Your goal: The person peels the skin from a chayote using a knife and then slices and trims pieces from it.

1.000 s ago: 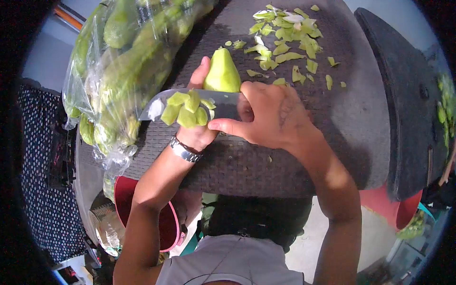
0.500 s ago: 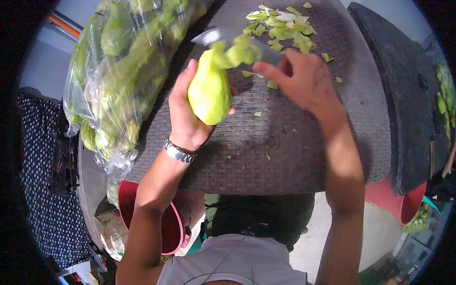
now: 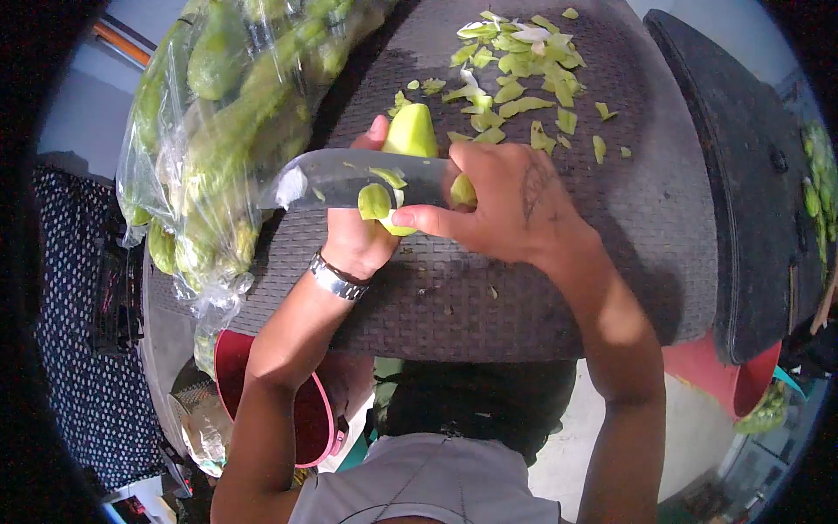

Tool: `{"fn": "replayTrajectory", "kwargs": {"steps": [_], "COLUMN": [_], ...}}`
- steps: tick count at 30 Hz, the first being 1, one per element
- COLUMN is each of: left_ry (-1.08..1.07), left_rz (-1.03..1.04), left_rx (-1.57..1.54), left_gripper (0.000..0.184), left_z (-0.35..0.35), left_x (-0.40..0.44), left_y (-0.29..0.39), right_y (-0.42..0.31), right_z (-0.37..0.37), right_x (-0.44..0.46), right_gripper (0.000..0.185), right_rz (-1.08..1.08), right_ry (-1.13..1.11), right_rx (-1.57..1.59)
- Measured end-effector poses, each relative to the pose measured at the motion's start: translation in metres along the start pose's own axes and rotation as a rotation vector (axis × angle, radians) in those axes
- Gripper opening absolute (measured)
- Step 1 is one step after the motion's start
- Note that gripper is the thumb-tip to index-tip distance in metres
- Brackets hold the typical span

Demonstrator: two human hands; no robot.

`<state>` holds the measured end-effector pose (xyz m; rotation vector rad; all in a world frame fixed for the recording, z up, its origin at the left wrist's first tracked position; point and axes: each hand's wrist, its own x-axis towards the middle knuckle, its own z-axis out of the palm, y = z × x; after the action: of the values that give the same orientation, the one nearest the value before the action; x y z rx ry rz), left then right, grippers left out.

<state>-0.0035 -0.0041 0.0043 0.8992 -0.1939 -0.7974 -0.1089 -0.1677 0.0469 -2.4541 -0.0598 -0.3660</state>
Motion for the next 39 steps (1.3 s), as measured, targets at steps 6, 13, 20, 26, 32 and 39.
{"fn": "replayTrajectory", "kwargs": {"steps": [6, 13, 20, 26, 32, 39], "left_ry": [0.004, -0.183, 0.131, -0.062, 0.006, -0.001], "left_rz": [-0.055, -0.123, -0.073, -0.229, -0.239, -0.144], "left_rx": [-0.071, -0.258, -0.052, -0.226, -0.233, -0.206], "left_gripper": [0.046, 0.061, 0.058, 0.060, 0.065, 0.054], "left_z": [0.004, 0.019, 0.012, 0.001, 0.011, 0.007], "left_x": [-0.010, -0.012, -0.003, -0.002, -0.003, -0.005], "left_y": [0.006, 0.017, 0.015, 0.013, 0.017, 0.014], "right_y": [0.028, 0.062, 0.014, -0.016, -0.014, -0.014], "right_z": [-0.012, -0.043, -0.017, 0.004, 0.018, 0.016], "right_x": [0.002, 0.007, 0.007, -0.005, -0.010, -0.009], "right_gripper": [0.058, 0.065, 0.070, 0.070, 0.063, 0.076], "right_rz": [0.061, 0.356, 0.365, 0.017, -0.053, -0.012], "right_ry": [0.128, 0.323, 0.136, 0.019, 0.042, -0.039], "right_rx": [-0.045, 0.007, 0.065, -0.139, -0.249, -0.286]}}
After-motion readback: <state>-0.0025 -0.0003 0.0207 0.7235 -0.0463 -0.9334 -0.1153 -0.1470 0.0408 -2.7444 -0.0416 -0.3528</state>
